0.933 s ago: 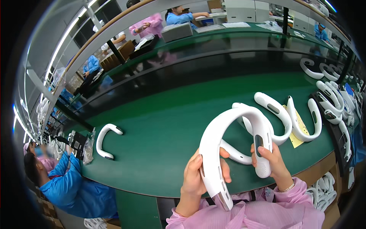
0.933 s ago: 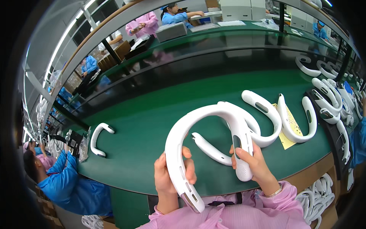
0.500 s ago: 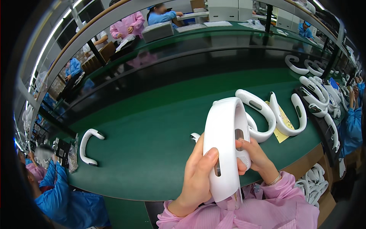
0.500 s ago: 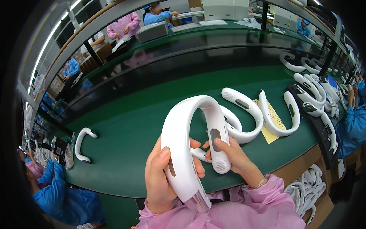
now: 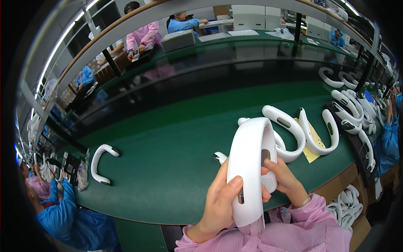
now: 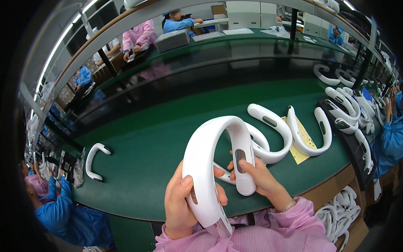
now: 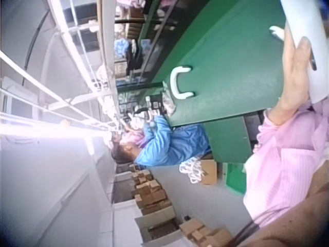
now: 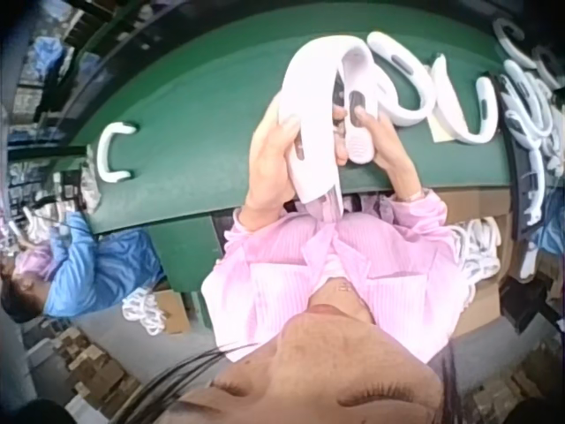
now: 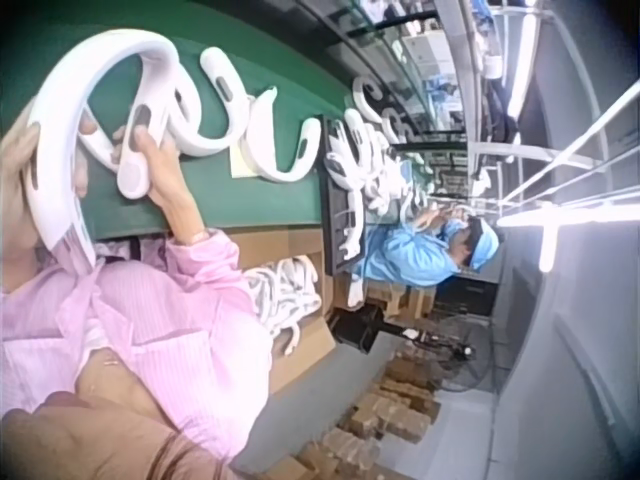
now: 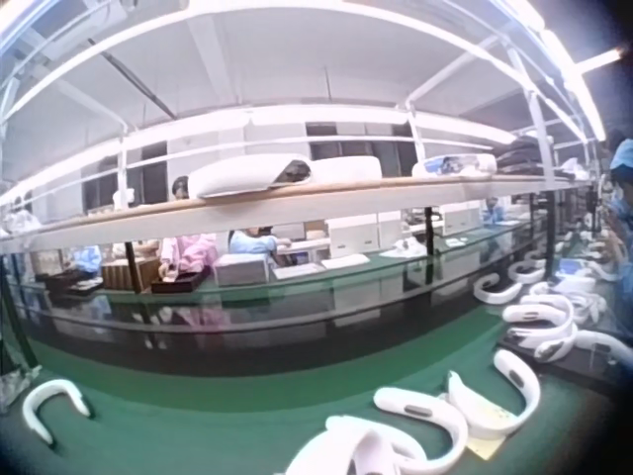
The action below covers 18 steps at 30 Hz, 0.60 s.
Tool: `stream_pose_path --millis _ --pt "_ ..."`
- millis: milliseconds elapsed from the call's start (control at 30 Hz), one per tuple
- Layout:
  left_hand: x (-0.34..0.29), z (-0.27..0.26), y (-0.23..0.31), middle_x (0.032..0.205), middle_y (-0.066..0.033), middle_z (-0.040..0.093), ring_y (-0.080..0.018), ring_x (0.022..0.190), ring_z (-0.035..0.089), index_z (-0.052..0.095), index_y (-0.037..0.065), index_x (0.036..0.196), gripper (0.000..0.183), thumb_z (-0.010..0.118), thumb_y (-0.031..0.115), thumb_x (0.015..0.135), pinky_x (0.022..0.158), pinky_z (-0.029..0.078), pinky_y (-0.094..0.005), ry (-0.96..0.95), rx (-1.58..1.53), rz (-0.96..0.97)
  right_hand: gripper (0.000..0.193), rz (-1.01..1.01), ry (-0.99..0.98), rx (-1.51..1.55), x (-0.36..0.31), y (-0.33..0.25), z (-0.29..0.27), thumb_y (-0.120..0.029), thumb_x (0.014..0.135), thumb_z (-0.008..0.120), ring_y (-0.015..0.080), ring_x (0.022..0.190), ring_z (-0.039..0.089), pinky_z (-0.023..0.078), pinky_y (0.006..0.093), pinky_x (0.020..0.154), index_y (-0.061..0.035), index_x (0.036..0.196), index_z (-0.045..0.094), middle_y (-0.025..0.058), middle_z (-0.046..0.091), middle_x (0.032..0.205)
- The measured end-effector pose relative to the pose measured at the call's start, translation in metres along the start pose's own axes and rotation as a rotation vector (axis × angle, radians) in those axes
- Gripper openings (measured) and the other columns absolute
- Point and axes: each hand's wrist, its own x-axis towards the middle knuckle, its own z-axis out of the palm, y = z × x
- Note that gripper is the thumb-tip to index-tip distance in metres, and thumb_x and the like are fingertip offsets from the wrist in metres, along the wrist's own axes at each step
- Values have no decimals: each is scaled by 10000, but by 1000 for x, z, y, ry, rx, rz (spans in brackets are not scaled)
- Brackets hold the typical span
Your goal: Inspecting and checking white U-shaped neck massagers on a factory assembly line.
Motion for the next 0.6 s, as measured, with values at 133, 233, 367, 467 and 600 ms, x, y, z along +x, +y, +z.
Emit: stream_pose_path --millis 133,233,367,467,600 --pt "-3 -2 -1 1004 -258 544 -285 607 624 340 -111 1219 517 412 274 881 489 520 -344 0 -17 -2 478 -11 -15 18 0 3 -2 -224 893 529 175 789 594 500 307 687 -15 1287 357 93 561 959" --pt "-5 -5 0 1011 -265 543 -291 596 622 337 -110 1215 525 412 289 881 485 520 -340 -11 6 -11 474 -43 -31 32 -1 6 -5 -213 893 531 168 783 590 497 301 683 -12 1287 358 87 561 961" --pt "-6 -23 -2 1120 -244 516 -265 759 627 187 -61 1372 632 403 313 910 632 521 -352 -95 5 -10 453 -104 -7 -10 -5 -1 -6 -205 897 534 156 764 585 491 290 669 -14 1275 373 77 565 960" --pt "-2 -48 -20 1057 -223 554 -251 679 630 155 -27 1407 679 408 350 903 494 512 -316 117 185 214 478 -209 100 -191 -16 -16 -11 -251 938 459 137 813 550 468 276 727 -3 1329 338 79 538 1020" --pt "8 -84 -51 884 -125 552 -175 743 553 341 -20 1274 578 626 184 814 697 493 -315 409 259 251 571 -487 -49 -766 -37 -55 20 -280 958 405 156 970 475 390 267 853 22 1407 224 129 455 1142"
